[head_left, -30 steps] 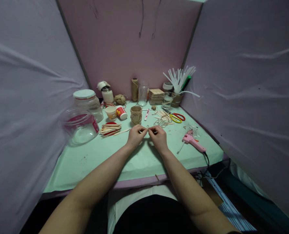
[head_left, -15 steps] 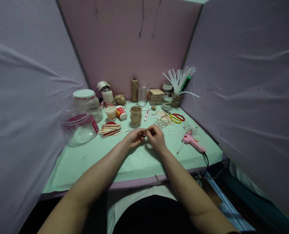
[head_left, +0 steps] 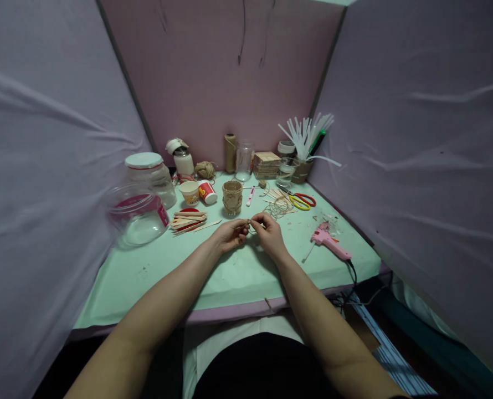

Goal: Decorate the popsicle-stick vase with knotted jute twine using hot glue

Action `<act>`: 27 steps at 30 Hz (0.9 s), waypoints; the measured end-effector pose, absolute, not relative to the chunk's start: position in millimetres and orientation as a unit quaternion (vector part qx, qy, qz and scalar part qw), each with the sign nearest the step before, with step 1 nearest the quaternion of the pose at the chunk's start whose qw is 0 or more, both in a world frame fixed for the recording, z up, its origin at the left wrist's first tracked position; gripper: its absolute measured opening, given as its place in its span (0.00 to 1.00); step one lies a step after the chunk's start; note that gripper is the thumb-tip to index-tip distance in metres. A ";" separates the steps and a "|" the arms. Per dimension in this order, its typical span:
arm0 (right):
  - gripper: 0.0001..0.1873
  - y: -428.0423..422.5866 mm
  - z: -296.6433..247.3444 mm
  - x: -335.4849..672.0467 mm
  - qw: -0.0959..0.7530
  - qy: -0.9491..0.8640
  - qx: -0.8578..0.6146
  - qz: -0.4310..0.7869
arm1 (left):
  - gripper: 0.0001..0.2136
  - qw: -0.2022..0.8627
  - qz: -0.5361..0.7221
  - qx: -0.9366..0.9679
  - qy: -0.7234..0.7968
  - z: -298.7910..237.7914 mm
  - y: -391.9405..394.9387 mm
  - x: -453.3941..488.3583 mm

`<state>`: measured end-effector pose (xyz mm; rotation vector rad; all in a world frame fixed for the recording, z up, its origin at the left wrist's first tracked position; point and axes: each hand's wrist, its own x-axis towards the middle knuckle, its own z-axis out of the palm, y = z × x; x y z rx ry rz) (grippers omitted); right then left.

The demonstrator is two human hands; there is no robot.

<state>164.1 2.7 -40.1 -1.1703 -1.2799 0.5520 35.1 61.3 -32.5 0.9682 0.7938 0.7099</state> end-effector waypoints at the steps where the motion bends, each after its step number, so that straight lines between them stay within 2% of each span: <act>1: 0.08 3.8 -41.1 164.6 0.617 -0.542 -0.508 0.259 | 0.07 0.749 0.334 0.443 0.362 -32.2 60.2 35.6; 9: 0.11 6.6 -42.9 167.4 0.628 -0.482 -0.517 0.326 | 0.14 0.647 0.402 0.536 0.364 -35.2 54.6 39.6; 13: 0.15 5.4 -41.7 168.1 0.626 -0.440 -0.521 0.378 | 0.14 0.621 0.417 0.560 0.356 -34.3 55.0 40.8; 27: 0.20 12.8 -51.2 171.9 0.655 -0.357 -0.530 0.402 | 0.12 0.624 0.353 0.592 0.368 -38.3 53.2 40.5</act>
